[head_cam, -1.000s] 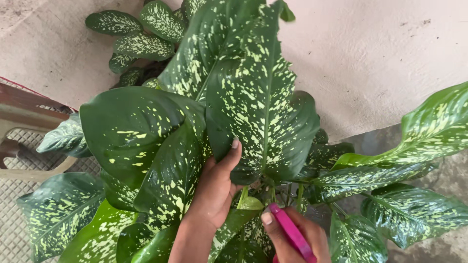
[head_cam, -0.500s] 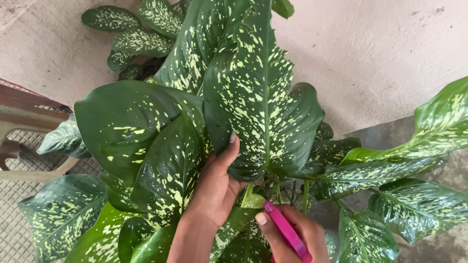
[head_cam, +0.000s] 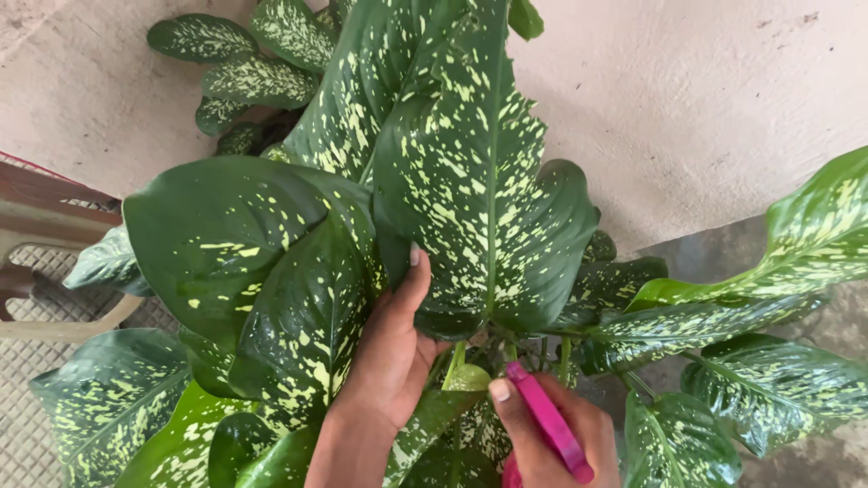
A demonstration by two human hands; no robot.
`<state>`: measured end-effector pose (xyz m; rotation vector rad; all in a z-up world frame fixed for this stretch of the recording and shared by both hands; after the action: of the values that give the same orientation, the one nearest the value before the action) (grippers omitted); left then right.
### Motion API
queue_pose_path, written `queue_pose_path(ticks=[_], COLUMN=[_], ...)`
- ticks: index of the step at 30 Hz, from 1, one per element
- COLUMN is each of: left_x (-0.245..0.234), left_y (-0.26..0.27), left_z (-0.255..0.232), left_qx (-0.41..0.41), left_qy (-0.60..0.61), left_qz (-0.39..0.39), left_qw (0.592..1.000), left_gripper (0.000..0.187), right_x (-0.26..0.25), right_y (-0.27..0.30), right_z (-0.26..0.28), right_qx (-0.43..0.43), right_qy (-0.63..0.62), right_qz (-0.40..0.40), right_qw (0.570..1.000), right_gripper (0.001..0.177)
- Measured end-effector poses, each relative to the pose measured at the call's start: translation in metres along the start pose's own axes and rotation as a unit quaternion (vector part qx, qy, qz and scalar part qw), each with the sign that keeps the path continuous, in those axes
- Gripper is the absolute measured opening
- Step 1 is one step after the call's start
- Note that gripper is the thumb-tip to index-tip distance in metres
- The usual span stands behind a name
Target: The person sprays the leaves of a potted plant with a spray bottle, wipes the surfaces by hand, and removes a small piece from one leaf.
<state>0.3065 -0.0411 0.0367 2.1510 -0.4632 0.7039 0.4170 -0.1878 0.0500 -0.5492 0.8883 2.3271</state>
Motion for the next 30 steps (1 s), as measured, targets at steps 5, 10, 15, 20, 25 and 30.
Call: queue_pose_path(ticks=[5, 10, 15, 20, 25, 30], left_x=[0.0, 0.0, 0.001, 0.003, 0.001, -0.005], left_y=[0.002, 0.003, 0.003, 0.007, 0.005, 0.001], left_z=[-0.001, -0.002, -0.002, -0.003, -0.005, -0.001], left_qx=[-0.002, 0.002, 0.0, -0.012, -0.021, 0.023], left_qy=[0.004, -0.007, -0.006, -0.004, 0.012, 0.019], left_qz=[-0.013, -0.032, -0.025, -0.053, -0.041, -0.033], left_qw=[1.0, 0.999, 1.0, 0.999, 0.999, 0.999], left_gripper=[0.071, 0.072, 0.076, 0.082, 0.08, 0.069], right_x=[-0.001, -0.015, -0.009, -0.013, -0.016, -0.009], right_y=[0.005, -0.007, -0.005, -0.012, -0.016, -0.024], right_z=[-0.013, -0.006, -0.021, -0.033, -0.054, -0.081], right_qx=[0.025, -0.063, 0.04, -0.022, 0.062, -0.086], right_qy=[-0.098, -0.007, -0.114, -0.049, -0.032, -0.024], right_qz=[-0.044, -0.045, -0.027, -0.053, -0.037, -0.026], right_qw=[0.994, 0.997, 0.992, 0.997, 0.997, 0.996], right_gripper=[0.032, 0.032, 0.037, 0.041, 0.046, 0.048])
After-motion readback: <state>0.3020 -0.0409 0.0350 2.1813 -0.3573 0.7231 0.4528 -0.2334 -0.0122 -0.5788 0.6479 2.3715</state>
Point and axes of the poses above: each hand's wrist, its own y-axis away from the middle knuckle, its own x-axis out of the palm, z = x × y, the point moved 2 cm from there along -y, towards the middle knuckle, and after that the axes turned 3 degrees about -x, right-handed, at the moved point
